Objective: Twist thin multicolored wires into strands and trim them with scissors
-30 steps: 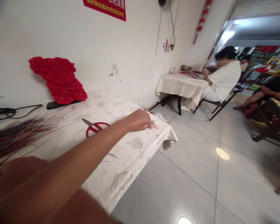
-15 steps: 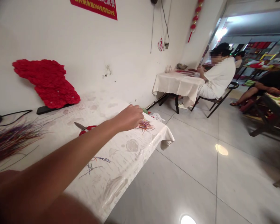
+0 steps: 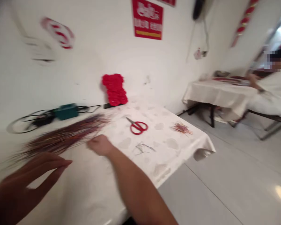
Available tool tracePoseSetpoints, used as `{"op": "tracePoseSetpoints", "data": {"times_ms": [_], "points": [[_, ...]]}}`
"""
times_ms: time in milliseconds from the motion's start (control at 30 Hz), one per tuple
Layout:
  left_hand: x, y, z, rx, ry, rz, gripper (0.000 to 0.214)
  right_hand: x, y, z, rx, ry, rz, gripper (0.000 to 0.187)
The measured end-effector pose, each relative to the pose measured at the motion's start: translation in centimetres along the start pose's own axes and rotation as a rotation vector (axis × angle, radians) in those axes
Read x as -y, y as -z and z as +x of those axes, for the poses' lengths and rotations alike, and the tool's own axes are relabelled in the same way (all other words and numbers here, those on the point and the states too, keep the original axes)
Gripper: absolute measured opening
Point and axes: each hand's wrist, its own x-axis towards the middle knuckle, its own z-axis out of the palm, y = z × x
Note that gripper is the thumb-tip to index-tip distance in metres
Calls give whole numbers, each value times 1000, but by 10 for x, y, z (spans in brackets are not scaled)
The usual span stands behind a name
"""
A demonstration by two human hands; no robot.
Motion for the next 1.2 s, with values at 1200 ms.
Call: {"op": "tracePoseSetpoints", "data": {"times_ms": [1200], "points": [[23,-4,-71,280,625,-496,11,19,-71,-46,541,135,82,42]]}}
